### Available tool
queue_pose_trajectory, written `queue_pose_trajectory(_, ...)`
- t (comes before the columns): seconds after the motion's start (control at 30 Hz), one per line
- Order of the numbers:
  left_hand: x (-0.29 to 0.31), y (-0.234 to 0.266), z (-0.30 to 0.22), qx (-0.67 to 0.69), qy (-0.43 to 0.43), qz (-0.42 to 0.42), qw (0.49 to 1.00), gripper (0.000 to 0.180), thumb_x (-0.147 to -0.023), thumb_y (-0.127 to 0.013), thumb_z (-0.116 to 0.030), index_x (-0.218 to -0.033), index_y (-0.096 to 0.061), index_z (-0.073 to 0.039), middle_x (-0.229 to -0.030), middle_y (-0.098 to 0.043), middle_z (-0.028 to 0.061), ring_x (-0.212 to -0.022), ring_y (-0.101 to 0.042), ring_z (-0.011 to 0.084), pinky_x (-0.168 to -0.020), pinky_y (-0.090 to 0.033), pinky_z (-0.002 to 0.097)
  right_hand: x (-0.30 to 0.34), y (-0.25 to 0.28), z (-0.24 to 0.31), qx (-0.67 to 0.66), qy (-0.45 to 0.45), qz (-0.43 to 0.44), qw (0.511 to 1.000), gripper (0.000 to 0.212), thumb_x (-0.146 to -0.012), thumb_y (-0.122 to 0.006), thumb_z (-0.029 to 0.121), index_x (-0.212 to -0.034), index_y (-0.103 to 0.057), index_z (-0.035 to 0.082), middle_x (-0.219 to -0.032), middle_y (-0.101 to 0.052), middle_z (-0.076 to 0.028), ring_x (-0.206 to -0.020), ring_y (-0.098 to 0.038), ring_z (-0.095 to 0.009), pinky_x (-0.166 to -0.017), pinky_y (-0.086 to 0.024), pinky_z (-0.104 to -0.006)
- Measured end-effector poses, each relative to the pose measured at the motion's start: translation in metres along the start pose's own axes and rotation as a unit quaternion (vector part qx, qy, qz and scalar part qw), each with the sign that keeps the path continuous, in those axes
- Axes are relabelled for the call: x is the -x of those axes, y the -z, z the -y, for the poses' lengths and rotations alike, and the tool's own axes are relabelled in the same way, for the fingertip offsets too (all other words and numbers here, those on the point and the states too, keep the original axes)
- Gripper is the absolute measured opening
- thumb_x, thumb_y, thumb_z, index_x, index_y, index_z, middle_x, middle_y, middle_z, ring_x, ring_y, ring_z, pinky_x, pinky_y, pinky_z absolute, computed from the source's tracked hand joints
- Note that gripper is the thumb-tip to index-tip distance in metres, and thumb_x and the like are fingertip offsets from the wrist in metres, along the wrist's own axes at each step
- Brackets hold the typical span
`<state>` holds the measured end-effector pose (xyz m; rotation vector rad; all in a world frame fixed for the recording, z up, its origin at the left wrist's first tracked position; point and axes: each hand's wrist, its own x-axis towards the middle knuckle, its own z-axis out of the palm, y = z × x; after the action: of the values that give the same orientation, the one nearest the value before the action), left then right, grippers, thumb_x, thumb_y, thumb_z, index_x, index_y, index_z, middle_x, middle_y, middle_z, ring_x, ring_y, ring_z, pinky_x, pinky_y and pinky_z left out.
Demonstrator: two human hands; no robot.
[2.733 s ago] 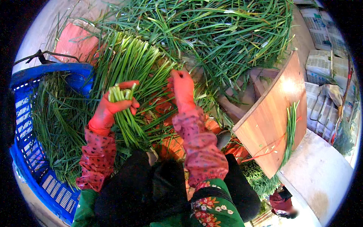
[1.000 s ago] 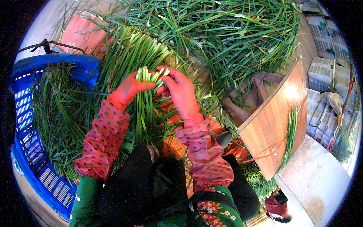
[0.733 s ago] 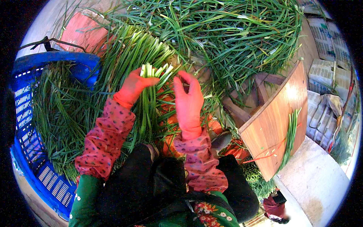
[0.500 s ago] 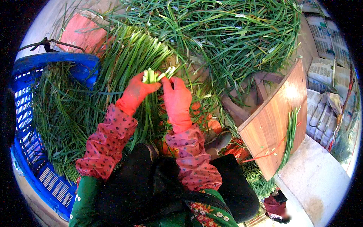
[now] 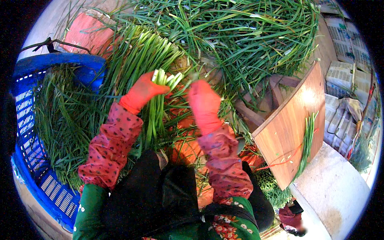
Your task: The person sorts green onions by hand, picking up individual stalks or small bunches, stripping away loose outer layers, and placing the cleaned bunches onto a wooden surface.
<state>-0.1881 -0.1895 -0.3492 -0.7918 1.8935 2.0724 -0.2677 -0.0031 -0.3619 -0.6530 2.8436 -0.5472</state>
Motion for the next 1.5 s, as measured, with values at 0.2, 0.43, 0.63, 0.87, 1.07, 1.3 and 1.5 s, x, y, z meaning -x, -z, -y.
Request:
queue_pose_trajectory(0.2, 0.003, 0.017, -0.003, 0.079, 0.022, 0.054, 0.995, 0.038, -0.073, -0.07, -0.01, -0.107, -0.058, 0.003, -0.089, -0.066, 0.0093, -0.078, -0.064, 0.0181, -0.075, -0.05, 0.0303, -0.019, 0.03, -0.028, -0.164, -0.074, 0.123, 0.976, 0.05, -0.085, -0.059, 0.034, -0.127, -0.051, 0.008, -0.121, -0.056, -0.019, -0.107, -0.056, -0.034, -0.087, -0.046, -0.0379)
queue_pose_trajectory(0.43, 0.002, 0.017, 0.014, 0.025, -0.019, 0.097, 0.995, 0.038, -0.074, -0.07, -0.016, -0.107, -0.06, 0.0, -0.099, -0.064, 0.0053, -0.09, -0.058, 0.0129, -0.081, -0.047, 0.0294, -0.015, -0.009, 0.078, -0.446, 0.117, 0.125, 0.879, 0.04, -0.087, -0.056, 0.026, -0.12, -0.055, 0.004, -0.114, -0.06, -0.016, -0.107, -0.057, -0.03, -0.093, -0.043, -0.0346)
queue_pose_trajectory(0.63, 0.003, 0.018, 0.032, -0.107, -0.065, 0.147, 0.981, 0.033, -0.075, -0.068, -0.02, -0.103, -0.063, -0.002, -0.1, -0.065, 0.0084, -0.096, -0.058, 0.0163, -0.085, -0.046, 0.0337, -0.007, -0.013, 0.071, -0.452, 0.081, 0.195, 0.867, 0.032, -0.081, -0.061, 0.025, -0.11, -0.062, 0.011, -0.103, -0.065, -0.009, -0.097, -0.061, -0.026, -0.087, -0.046, -0.0336)
queue_pose_trajectory(0.87, 0.039, 0.027, 0.046, 0.111, 0.048, 0.198, 0.973, 0.033, -0.076, -0.07, -0.012, -0.106, -0.062, -0.003, -0.108, -0.062, 0.0045, -0.104, -0.053, 0.0119, -0.09, -0.045, 0.0327, 0.005, -0.003, 0.08, -0.345, 0.193, 0.188, 0.899, 0.026, -0.078, -0.063, 0.03, -0.1, -0.066, 0.017, -0.092, -0.064, -0.007, -0.087, -0.062, -0.026, -0.076, -0.05, -0.0343)
queue_pose_trajectory(1.07, 0.045, 0.012, 0.028, 0.079, -0.019, 0.246, 0.966, 0.045, -0.074, -0.075, -0.016, -0.115, -0.059, -0.004, -0.111, -0.061, 0.0051, -0.107, -0.052, 0.0129, -0.093, -0.041, 0.0317, 0.011, 0.017, 0.077, -0.237, 0.177, 0.207, 0.932, 0.024, -0.075, -0.069, 0.028, -0.089, -0.064, 0.009, -0.081, -0.064, -0.009, -0.076, -0.062, -0.024, -0.068, -0.05, -0.0344)
queue_pose_trajectory(1.3, 0.08, 0.035, 0.072, -0.11, 0.157, 0.323, 0.927, 0.052, -0.071, -0.078, -0.022, -0.116, -0.059, -0.004, -0.109, -0.064, 0.0061, -0.101, -0.056, 0.0169, -0.092, -0.042, 0.0322, -0.029, 0.185, 0.053, -0.334, -0.007, -0.042, 0.941, 0.026, -0.078, -0.071, 0.029, -0.087, -0.062, 0.007, -0.077, -0.066, -0.009, -0.069, -0.064, -0.018, -0.063, -0.051, -0.031)
queue_pose_trajectory(1.5, 0.115, 0.122, 0.022, -0.354, 0.116, -0.001, 0.928, 0.031, -0.079, -0.063, -0.019, -0.104, -0.063, 0.0, -0.091, -0.067, 0.0135, -0.084, -0.063, 0.0223, -0.077, -0.049, 0.0337, -0.055, 0.239, 0.025, -0.072, 0.008, -0.093, 0.993, 0.04, -0.079, -0.066, 0.043, -0.087, -0.063, 0.004, -0.079, -0.065, -0.017, -0.076, -0.064, -0.028, -0.073, -0.048, -0.0368)
